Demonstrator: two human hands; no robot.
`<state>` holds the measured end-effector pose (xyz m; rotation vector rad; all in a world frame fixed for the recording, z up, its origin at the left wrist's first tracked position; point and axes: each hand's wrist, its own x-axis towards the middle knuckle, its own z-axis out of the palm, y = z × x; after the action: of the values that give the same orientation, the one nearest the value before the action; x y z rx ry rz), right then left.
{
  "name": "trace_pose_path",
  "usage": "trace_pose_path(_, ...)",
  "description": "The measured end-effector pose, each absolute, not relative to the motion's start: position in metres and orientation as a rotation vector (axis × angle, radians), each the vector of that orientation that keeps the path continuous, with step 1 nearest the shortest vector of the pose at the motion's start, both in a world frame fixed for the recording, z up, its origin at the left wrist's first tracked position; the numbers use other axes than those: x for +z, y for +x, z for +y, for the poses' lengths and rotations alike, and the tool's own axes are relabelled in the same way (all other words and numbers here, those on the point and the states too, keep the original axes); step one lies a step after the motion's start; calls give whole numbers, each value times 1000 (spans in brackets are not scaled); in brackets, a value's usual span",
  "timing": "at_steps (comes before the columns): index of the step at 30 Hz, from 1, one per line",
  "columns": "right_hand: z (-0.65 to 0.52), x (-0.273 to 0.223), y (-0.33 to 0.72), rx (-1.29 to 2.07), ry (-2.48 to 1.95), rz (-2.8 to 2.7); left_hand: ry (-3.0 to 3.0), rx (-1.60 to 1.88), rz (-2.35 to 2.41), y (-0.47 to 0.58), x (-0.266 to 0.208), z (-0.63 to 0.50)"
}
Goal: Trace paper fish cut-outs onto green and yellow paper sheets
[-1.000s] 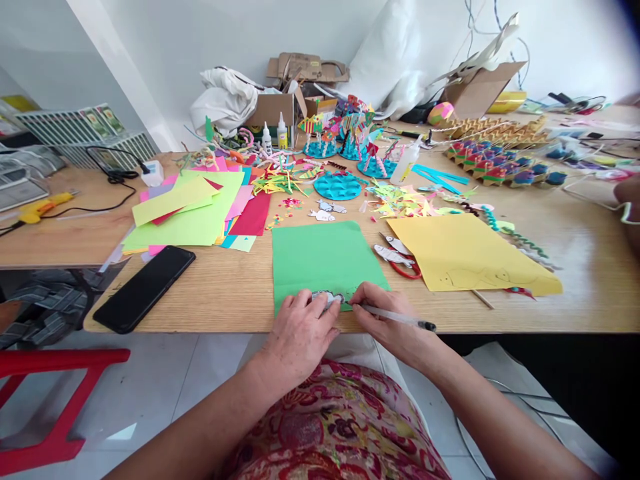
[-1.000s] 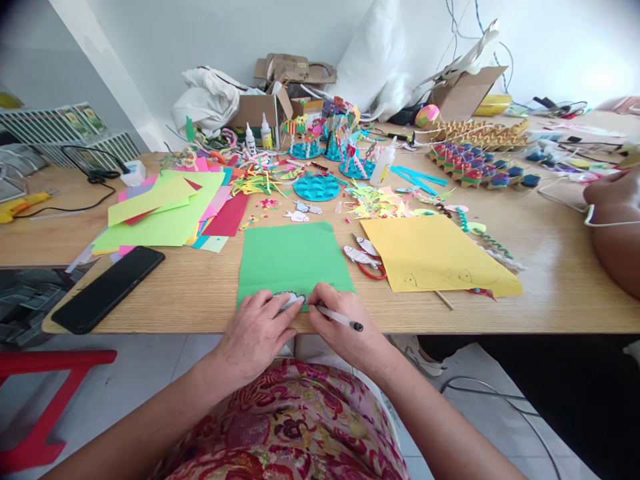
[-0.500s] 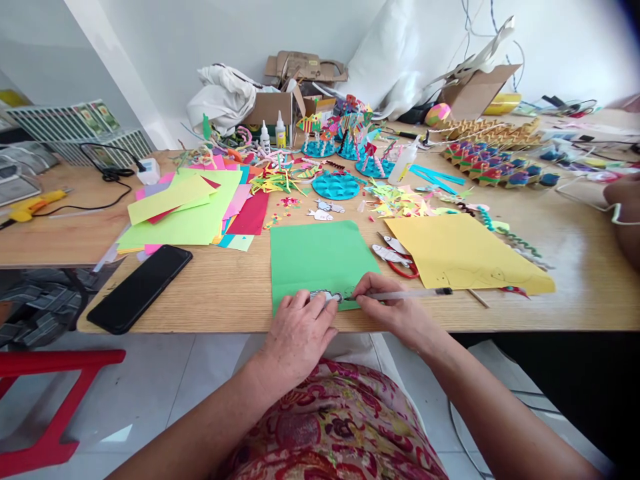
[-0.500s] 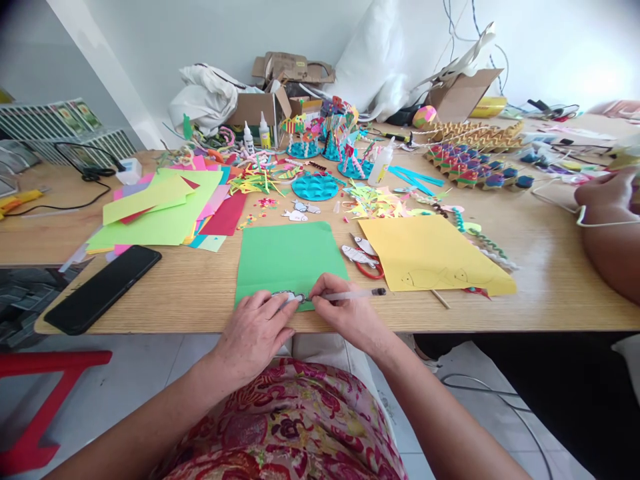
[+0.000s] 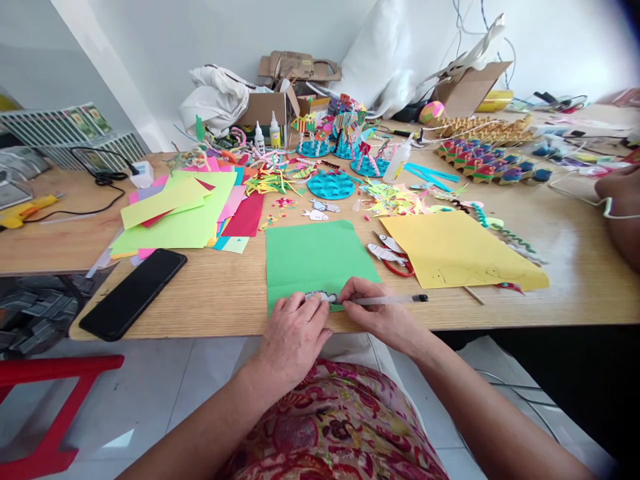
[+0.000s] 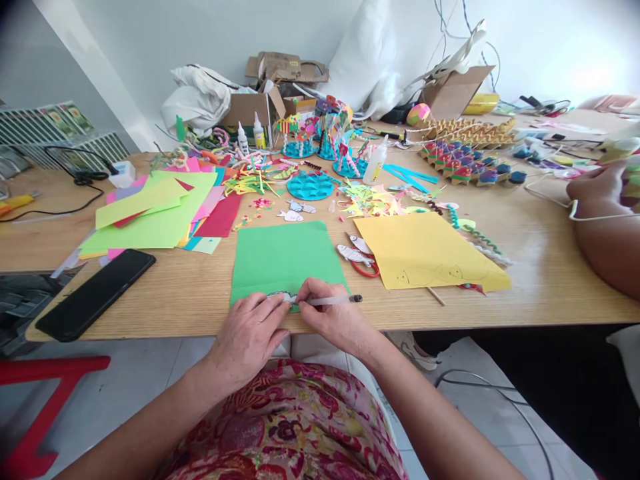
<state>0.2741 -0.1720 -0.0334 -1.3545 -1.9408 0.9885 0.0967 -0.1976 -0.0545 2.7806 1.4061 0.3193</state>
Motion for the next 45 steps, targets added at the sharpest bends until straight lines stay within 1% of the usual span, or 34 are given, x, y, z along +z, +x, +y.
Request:
trace_pose_path(15, -173, -33, 274, 941, -1387, -1990, 2774, 325, 1398, 96, -56, -198)
trace_pose_path(23, -173, -33, 279, 1026, -1373, -1898, 2783, 314, 1382, 97, -56, -197)
trace_pose_path(45, -168, -43, 278, 916, -1455, -1763, 2778, 287, 1370, 96, -52, -196)
